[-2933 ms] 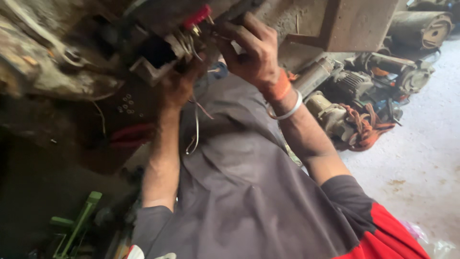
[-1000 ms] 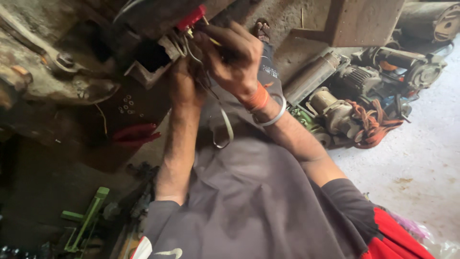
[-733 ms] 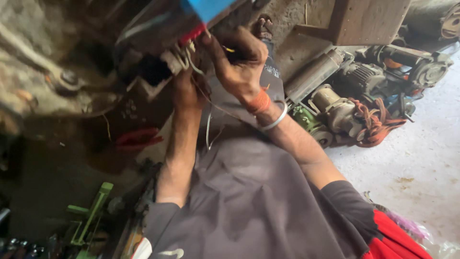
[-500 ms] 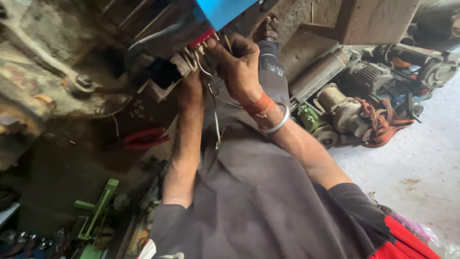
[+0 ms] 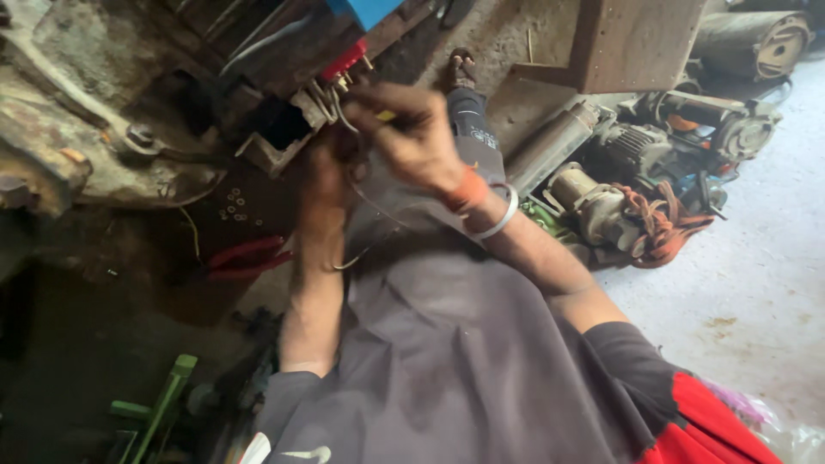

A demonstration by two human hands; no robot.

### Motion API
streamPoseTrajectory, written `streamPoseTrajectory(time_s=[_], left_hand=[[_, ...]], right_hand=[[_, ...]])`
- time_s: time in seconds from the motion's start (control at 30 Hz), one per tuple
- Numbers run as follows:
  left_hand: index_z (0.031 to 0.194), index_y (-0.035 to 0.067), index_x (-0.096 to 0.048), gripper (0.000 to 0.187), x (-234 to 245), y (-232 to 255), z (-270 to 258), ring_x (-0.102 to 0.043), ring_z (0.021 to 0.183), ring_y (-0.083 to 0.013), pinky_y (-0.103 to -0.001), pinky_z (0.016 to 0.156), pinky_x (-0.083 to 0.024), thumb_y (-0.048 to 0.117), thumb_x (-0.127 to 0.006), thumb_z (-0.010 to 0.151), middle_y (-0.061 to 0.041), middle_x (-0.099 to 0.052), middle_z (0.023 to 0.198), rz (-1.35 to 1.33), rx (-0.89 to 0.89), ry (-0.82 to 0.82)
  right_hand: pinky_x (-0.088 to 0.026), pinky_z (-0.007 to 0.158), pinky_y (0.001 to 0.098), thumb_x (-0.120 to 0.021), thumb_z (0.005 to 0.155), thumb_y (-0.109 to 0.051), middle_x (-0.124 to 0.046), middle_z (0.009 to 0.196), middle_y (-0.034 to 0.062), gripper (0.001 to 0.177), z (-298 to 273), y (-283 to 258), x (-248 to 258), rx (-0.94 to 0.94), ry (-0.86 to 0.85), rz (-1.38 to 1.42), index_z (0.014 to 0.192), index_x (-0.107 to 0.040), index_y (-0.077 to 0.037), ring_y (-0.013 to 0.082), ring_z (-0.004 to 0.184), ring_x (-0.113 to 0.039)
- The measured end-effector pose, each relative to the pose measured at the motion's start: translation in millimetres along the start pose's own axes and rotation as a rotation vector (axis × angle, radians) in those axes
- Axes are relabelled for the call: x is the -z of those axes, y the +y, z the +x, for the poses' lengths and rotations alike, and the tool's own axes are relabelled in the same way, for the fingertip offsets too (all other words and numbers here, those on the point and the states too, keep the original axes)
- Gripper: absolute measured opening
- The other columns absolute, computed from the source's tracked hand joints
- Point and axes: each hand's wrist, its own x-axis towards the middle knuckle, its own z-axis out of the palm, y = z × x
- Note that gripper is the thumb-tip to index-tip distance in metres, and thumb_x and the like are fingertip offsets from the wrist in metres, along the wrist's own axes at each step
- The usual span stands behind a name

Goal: The person works on a motor's terminal box, using pliers to strip and connect wires. They repeatedly adjust and secure the connections while handling the wires and tools.

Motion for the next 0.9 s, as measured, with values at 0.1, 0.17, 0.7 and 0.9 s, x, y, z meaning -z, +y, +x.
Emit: streamPoseTrajectory(time_s=[0.1,0.17,0.7,0.9], left_hand=[[0.091,0.013,-0.062,0.026,-22.3,9.2,-8.9,-0.046,0.053,-0.0082,-0.024,0.047,-0.035,0.03,-0.048,0.106,0.001,-0.053,0.068,-0.088,0.057,0.002],[0.083,0.011,-0.06,0.029,-25.1,5.5,6.7,-0.047,0.046,-0.0125,-0.028,0.044,-0.039,0.028,-0.052,0.105,-0.001,-0.05,0.06,-0.264,0.127,-0.009],[0.103,0.01,-0.062,0.008,-39.2,-5.1,17.4,-0.052,0.06,-0.0093,-0.025,0.047,-0.038,0.016,-0.067,0.105,0.001,-0.057,0.08,-0.564,-0.12,-0.086],[0.107,0.013,-0.066,0.019,-45.3,19.0,8.4,-0.045,0.045,-0.0115,-0.026,0.039,-0.035,0.03,-0.066,0.099,0.0,-0.05,0.065,-0.104,0.092,0.232]], right_hand=[[-0.052,0.07,0.0278,-0.075,0.104,-0.008,-0.073,0.087,0.0096,0.012,5.8,0.8,4.4,-0.081,0.023,0.095,0.114,-0.076,-0.001,0.014,0.078,-0.067],[-0.051,0.067,0.0283,-0.079,0.102,-0.008,-0.072,0.083,0.008,0.012,6.1,0.0,5.0,0.016,0.077,-0.108,0.113,-0.076,-0.004,0.0159,0.073,-0.067],[-0.044,0.057,0.0347,-0.085,0.087,-0.004,-0.058,0.077,0.0058,0.02,11.6,4.0,18.5,0.44,0.27,-0.565,0.104,-0.075,-0.005,0.0204,0.065,-0.059],[-0.042,0.061,0.0266,-0.077,0.1,-0.01,-0.065,0.079,0.0003,0.011,10.5,32.2,3.6,-0.049,0.291,-0.054,0.096,-0.075,0.0,0.0084,0.07,-0.055]])
